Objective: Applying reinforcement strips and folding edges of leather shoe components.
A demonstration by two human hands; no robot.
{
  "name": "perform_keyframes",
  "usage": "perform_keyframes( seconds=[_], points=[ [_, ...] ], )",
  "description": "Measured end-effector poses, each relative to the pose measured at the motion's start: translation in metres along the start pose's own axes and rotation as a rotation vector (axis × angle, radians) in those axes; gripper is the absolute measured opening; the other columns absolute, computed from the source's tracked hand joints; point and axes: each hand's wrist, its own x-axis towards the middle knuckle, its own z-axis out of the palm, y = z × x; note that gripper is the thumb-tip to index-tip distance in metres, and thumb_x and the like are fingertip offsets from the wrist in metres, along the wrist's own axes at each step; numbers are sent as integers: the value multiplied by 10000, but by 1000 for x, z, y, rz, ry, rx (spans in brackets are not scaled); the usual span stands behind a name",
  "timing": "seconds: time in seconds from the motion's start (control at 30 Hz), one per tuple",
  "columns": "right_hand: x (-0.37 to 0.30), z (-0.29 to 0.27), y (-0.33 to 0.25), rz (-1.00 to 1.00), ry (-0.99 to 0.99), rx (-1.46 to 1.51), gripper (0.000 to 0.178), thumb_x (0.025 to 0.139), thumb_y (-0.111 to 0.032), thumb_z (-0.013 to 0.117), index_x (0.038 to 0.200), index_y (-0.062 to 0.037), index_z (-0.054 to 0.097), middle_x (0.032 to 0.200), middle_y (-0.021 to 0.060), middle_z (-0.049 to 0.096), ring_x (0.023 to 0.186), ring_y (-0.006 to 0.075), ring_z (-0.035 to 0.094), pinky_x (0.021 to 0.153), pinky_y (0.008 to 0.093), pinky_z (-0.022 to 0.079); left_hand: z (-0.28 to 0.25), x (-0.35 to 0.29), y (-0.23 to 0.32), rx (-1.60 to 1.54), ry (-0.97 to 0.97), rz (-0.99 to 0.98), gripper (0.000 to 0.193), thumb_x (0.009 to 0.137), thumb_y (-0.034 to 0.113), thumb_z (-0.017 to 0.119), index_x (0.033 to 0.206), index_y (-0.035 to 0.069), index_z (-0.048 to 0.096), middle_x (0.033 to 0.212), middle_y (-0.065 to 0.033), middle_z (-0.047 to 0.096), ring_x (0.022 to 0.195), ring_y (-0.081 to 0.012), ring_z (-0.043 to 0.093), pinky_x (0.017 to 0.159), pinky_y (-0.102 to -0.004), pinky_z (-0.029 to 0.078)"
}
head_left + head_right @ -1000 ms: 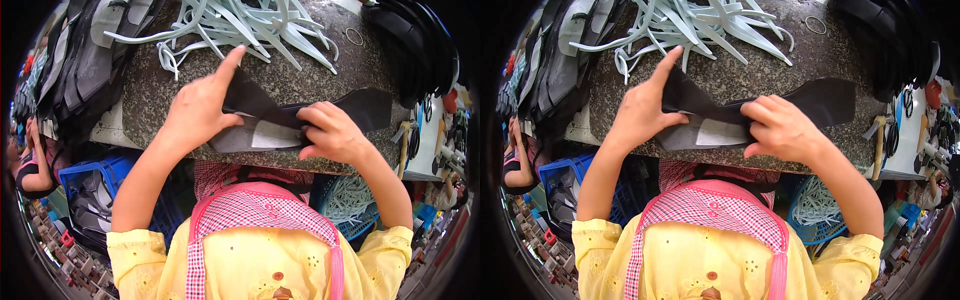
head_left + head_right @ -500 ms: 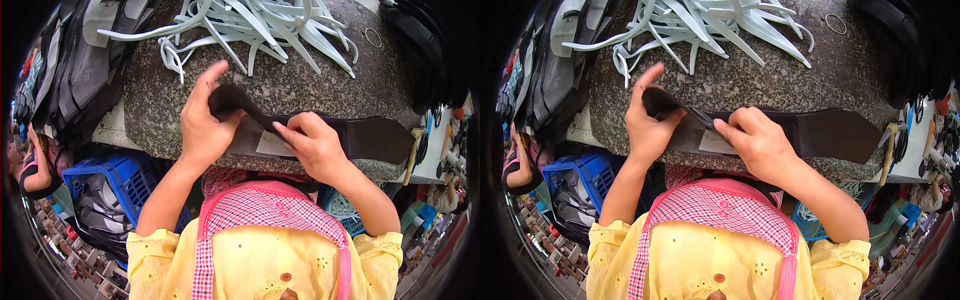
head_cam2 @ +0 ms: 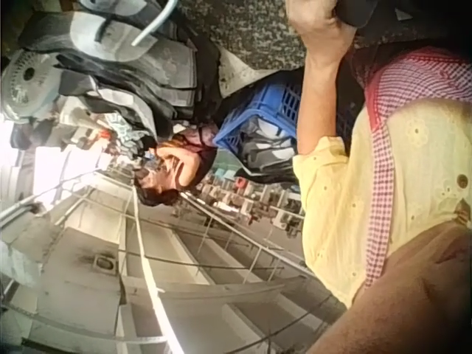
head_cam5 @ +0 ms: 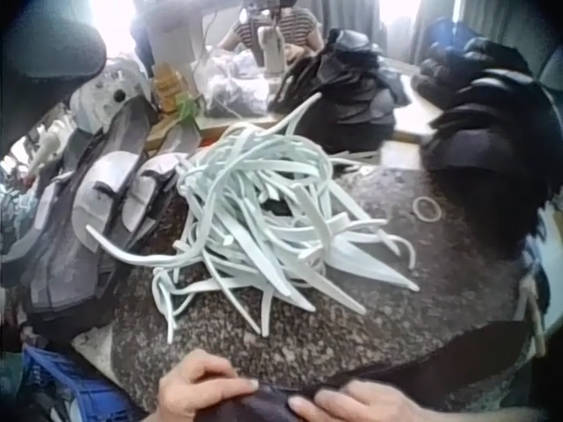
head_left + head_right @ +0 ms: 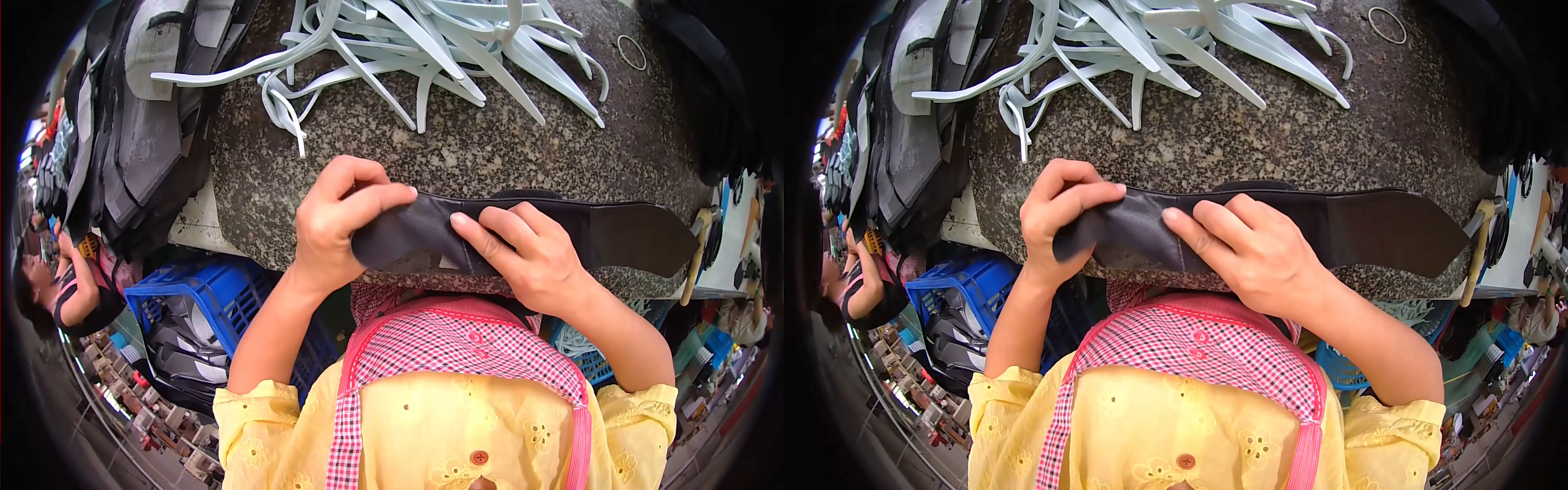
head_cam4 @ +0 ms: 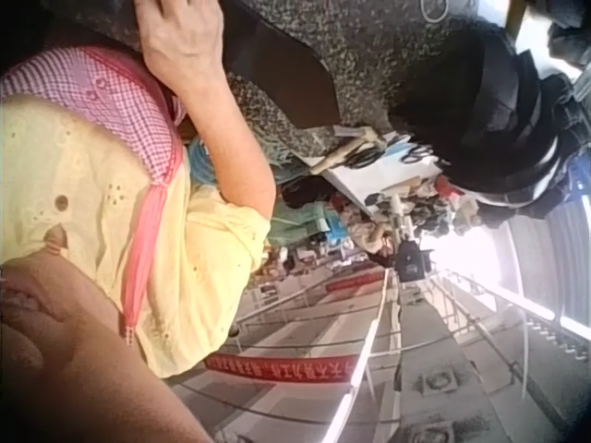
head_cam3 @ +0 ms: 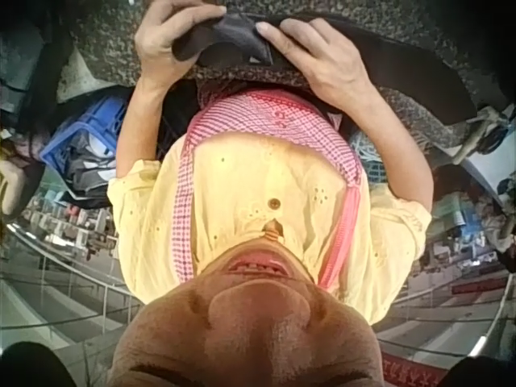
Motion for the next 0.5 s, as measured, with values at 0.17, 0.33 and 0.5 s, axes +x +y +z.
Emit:
perform_keyframes(
  seconds=[0.17, 0.33, 0.5],
  points=[
    [6, -2, -6, 38, -135, -86, 508, 770, -146, 528, 1262, -20, 535, 1001, 34, 517, 821, 162, 504, 699, 283, 431, -18, 12, -22, 165, -238, 295, 387, 535, 190, 725, 917, 129, 735, 834, -16, 568, 803, -235, 498, 698, -344, 443],
    [7, -5, -9, 42, -190, -99, 479, 784, -151, 524, 1247, -27, 545, 984, 25, 513, 827, 158, 499, 686, 278, 419, -25, 12, -29, 195, -344, 320, 397, 545, 180, 703, 941, 163, 737, 838, 2, 570, 817, -242, 494, 710, -360, 441],
    [16, -2, -17, 68, -210, -69, 471, 779, -157, 536, 1240, -60, 551, 943, 17, 498, 819, 166, 494, 676, 293, 410, -24, -6, -25, 285, -225, 342, 324, 622, 171, 625, 931, 193, 721, 842, 16, 561, 832, -220, 522, 683, -345, 414]
  ],
)
